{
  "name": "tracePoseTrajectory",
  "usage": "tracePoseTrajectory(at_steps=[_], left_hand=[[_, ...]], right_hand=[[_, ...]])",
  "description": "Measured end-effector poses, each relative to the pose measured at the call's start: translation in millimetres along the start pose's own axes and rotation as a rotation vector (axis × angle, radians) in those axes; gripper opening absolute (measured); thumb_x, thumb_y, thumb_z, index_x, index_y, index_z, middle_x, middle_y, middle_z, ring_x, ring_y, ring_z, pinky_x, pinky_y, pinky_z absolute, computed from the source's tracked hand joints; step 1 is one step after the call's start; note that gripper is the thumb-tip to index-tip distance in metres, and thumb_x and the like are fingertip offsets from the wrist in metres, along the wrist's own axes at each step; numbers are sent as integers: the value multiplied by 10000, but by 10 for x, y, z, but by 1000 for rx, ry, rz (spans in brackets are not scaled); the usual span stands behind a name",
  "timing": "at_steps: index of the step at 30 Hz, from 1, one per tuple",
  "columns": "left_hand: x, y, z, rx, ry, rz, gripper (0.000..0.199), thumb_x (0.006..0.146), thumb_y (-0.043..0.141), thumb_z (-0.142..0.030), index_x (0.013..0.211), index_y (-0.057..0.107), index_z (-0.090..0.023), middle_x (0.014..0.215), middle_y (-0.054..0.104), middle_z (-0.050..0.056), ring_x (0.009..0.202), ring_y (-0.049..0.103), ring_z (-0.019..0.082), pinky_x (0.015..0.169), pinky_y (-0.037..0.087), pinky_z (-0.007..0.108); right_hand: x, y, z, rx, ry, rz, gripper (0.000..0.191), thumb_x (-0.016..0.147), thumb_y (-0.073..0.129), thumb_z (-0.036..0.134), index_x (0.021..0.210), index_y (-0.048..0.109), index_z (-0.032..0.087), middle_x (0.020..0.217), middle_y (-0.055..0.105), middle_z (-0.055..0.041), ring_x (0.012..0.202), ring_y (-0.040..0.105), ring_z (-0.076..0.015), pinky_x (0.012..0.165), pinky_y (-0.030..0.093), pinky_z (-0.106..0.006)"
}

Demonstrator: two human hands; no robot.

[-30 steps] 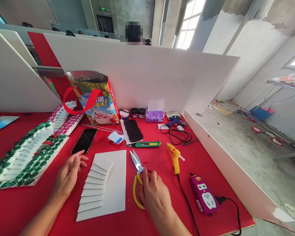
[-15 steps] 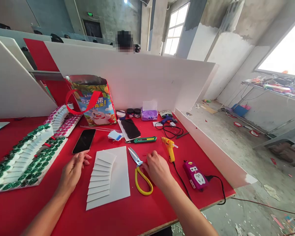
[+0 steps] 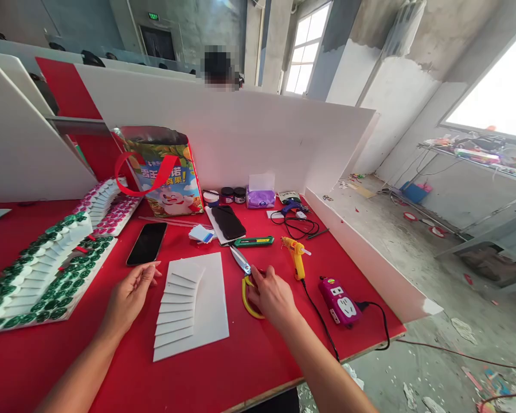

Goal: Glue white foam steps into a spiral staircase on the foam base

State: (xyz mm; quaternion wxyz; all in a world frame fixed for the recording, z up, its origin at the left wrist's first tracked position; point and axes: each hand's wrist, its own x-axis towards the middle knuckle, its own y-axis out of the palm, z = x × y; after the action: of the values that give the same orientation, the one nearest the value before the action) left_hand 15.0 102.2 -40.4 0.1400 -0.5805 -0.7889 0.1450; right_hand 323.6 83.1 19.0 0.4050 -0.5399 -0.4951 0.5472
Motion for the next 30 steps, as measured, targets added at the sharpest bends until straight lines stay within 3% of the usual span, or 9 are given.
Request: tracePoseTrajectory(at_steps=[12, 16, 19, 22, 26, 30], left_hand=[[-48, 28, -39, -46, 70, -69, 488, 865, 530, -659, 995, 670, -210, 815, 696, 51, 701, 653, 202, 693, 545, 328], [130, 33, -245, -3, 250, -88, 376, 896, 548, -544, 1007, 706, -221, 977, 728, 84, 850, 684, 221, 823, 561, 363], [494, 96, -492, 126, 561, 73, 281, 925, 547, -409, 1028, 749, -242, 1092, 757, 98, 1069, 663, 262, 1025, 492, 446], [913, 250, -671, 285, 797, 350, 307, 909, 560, -289, 1148, 742, -229, 1239, 735, 110, 1212, 606, 292, 1094, 434, 511], [1272, 470, -748, 576, 927, 618, 343, 851, 628, -192, 1175, 727, -245, 1304, 714, 89, 1310, 551, 301, 1098, 397, 496], [1391, 575, -766, 701, 981, 715, 296, 815, 659, -157, 1081, 738, -258, 1240, 740, 84, 1266, 581, 284, 1050, 408, 415]], right_hand=[[-38, 7, -21, 35, 56, -54, 483, 960, 525, 317, 1439, 578, 286, 920, 637, -77, 632, 659, -170, 469, 277, -247], [-40, 19, -35, 60, 41, -54, 464, 969, 539, 334, 1427, 581, 273, 927, 634, -70, 623, 650, -159, 474, 295, -239], [-72, 33, -84, 95, -14, -103, 468, 994, 515, 350, 1435, 564, 201, 957, 643, -94, 654, 661, -168, 507, 343, -244], [-139, 44, -187, 182, -49, -231, 397, 1027, 460, 388, 1297, 645, 164, 945, 650, -93, 712, 672, -180, 581, 400, -254], [-201, 27, -431, 237, 140, -312, 378, 1020, 453, 434, 895, 692, 169, 876, 643, -80, 684, 646, -185, 591, 395, -270], [-111, 17, -712, 234, 337, -390, 343, 965, 520, 434, 1044, 649, 126, 1018, 654, -158, 826, 652, -253, 702, 457, -324]])
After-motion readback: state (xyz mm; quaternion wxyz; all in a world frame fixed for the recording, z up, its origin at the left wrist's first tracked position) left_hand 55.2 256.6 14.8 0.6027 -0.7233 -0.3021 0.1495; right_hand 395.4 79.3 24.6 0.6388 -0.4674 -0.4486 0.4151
